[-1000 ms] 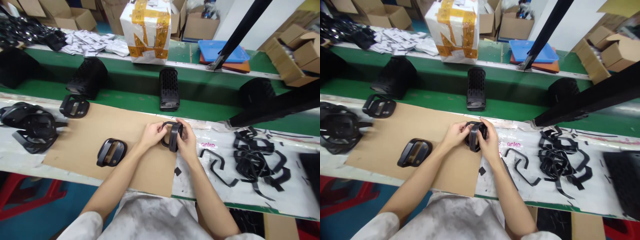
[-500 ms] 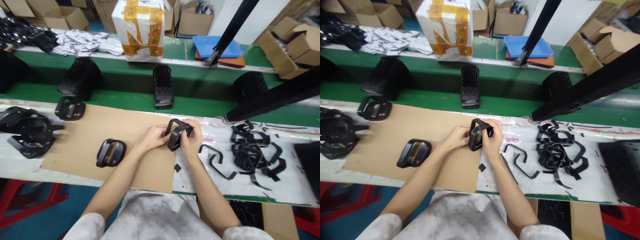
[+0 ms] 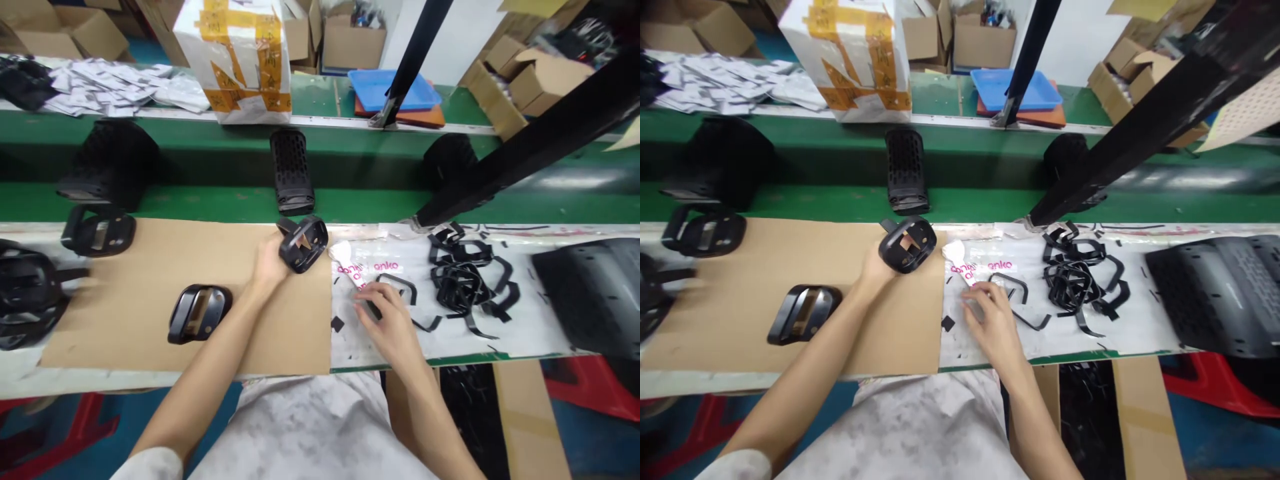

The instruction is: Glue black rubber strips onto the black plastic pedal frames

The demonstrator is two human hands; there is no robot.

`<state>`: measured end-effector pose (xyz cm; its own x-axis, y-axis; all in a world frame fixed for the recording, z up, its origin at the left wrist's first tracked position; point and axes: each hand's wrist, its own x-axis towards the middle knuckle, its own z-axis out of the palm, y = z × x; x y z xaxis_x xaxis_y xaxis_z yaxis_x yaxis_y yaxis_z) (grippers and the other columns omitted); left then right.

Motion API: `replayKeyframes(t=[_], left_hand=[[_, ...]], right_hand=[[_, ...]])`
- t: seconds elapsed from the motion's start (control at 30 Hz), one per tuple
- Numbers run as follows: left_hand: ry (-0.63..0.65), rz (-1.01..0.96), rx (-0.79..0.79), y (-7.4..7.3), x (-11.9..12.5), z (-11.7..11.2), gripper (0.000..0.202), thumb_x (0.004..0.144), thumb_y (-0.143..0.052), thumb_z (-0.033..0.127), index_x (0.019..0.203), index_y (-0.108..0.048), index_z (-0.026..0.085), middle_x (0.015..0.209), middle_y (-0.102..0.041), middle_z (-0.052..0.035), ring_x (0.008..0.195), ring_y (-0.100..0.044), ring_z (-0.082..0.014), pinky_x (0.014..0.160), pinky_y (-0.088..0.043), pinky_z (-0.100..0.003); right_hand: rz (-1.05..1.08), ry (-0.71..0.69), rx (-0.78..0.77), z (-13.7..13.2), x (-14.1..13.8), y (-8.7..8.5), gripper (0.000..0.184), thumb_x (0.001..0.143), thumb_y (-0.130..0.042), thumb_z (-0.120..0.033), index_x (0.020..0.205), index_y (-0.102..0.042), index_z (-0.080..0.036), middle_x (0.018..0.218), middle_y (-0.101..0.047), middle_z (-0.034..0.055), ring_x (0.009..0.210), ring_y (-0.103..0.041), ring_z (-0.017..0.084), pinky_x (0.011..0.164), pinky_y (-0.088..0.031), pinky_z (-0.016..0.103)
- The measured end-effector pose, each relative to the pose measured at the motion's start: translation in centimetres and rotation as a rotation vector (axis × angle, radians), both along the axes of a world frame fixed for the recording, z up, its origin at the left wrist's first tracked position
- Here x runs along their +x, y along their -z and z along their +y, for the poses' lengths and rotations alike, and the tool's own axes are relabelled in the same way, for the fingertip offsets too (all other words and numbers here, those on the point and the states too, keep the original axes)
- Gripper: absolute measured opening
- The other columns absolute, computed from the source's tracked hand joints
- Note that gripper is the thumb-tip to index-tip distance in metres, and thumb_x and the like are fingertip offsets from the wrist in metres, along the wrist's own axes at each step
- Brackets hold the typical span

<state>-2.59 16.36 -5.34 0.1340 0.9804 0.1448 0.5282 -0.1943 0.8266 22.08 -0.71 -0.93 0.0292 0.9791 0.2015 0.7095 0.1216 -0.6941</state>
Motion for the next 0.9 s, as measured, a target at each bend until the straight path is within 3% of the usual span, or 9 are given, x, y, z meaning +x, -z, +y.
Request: replayKeyframes(t=[0.17, 0.3, 0.43, 0.5, 0.57, 0.67, 0.77, 0.9], left_hand=[[0.101, 0.352, 0.248, 0.0, -0.8, -1.0, 0.033, 0.099, -0.057, 0.039, 0.074, -0.066, 0.019, 0.081, -0.064, -0.0068, 0.077, -0.061, -0.0227, 0.081, -0.048, -0.039], [0.194, 0.431, 0.29, 0.3, -0.8, -1.2, 0.034, 0.093, -0.062, 0.036, 0.063, -0.057, 0.021, 0.087, -0.064, -0.0084, 0.085, -0.058, -0.0244, 0.083, -0.047, -0.04], [0.211, 0.478, 0.304, 0.3, -0.6, -1.4, 0.024, 0.089, -0.064, 0.029, 0.067, -0.06, 0.021, 0.097, -0.065, -0.0107, 0.095, -0.057, -0.028, 0.085, -0.047, -0.042], [0.174, 0.504, 0.298, 0.2, -0.6, -1.6, 0.022, 0.093, -0.061, 0.028, 0.072, -0.063, 0.021, 0.099, -0.064, -0.0113, 0.097, -0.056, -0.0292, 0.087, -0.048, -0.043], [0.132, 0.527, 0.287, 0.2, -0.6, -1.7, 0.017, 0.094, -0.059, 0.027, 0.079, -0.065, 0.02, 0.102, -0.063, -0.0122, 0.099, -0.056, -0.0306, 0.089, -0.048, -0.045], [0.071, 0.533, 0.256, 0.4, -0.7, -1.8, 0.008, 0.091, -0.062, 0.025, 0.089, -0.067, 0.019, 0.109, -0.062, -0.0138, 0.106, -0.056, -0.0332, 0.093, -0.049, -0.047], [0.013, 0.523, 0.235, 0.4, -0.7, -1.9, 0.006, 0.089, -0.064, 0.023, 0.09, -0.066, 0.019, 0.119, -0.061, -0.0154, 0.114, -0.055, -0.0355, 0.098, -0.049, -0.05], [-0.005, 0.516, 0.223, 0.1, -0.6, -2.1, 0.008, 0.09, -0.065, 0.026, 0.089, -0.066, 0.018, 0.131, -0.058, -0.0177, 0.122, -0.052, -0.0383, 0.105, -0.047, -0.054]], right_hand=[[-0.125, 0.092, -0.07, -3.4, 0.7, 2.6, 0.03, 0.103, -0.056, -0.026, 0.13, -0.069, -0.024, 0.132, -0.061, 0.013, 0.123, -0.06, 0.033, 0.107, -0.054, 0.054], [-0.146, 0.11, -0.086, -2.6, 0.1, 3.3, 0.047, 0.102, -0.048, -0.021, 0.148, -0.058, -0.022, 0.139, -0.06, 0.0154, 0.127, -0.057, 0.035, 0.109, -0.052, 0.058], [-0.032, 0.133, -0.11, -1.2, -0.3, 3.3, 0.053, 0.097, -0.051, -0.02, 0.149, -0.059, -0.022, 0.129, -0.066, 0.0145, 0.121, -0.061, 0.034, 0.107, -0.053, 0.058], [0.138, 0.149, -0.139, -1.0, -0.6, 2.9, 0.051, 0.094, -0.055, -0.022, 0.144, -0.064, -0.021, 0.125, -0.068, 0.0131, 0.109, -0.067, 0.03, 0.1, -0.058, 0.052], [0.449, 0.186, -0.236, -1.1, -1.0, 2.2, 0.045, 0.095, -0.056, -0.027, 0.138, -0.067, -0.02, 0.115, -0.071, 0.0114, 0.078, -0.067, 0.023, 0.075, -0.063, 0.042], [1.048, 0.239, -0.436, -1.7, -1.4, 1.1, 0.038, 0.093, -0.057, -0.033, 0.125, -0.072, -0.018, 0.099, -0.069, 0.0067, 0.045, -0.043, 0.01, 0.036, -0.041, 0.025], [1.4, 0.241, -0.527, -2.5, -1.6, 0.4, 0.028, 0.09, -0.067, -0.035, 0.111, -0.075, -0.019, 0.091, -0.063, 0.0019, 0.042, -0.03, 0.004, 0.028, -0.025, 0.016], [1.523, 0.213, -0.533, -3.7, -2.2, -0.3, 0.024, 0.092, -0.078, -0.041, 0.107, -0.078, -0.022, 0.09, -0.06, 0.0004, 0.043, -0.025, 0.002, 0.026, -0.026, 0.013]])
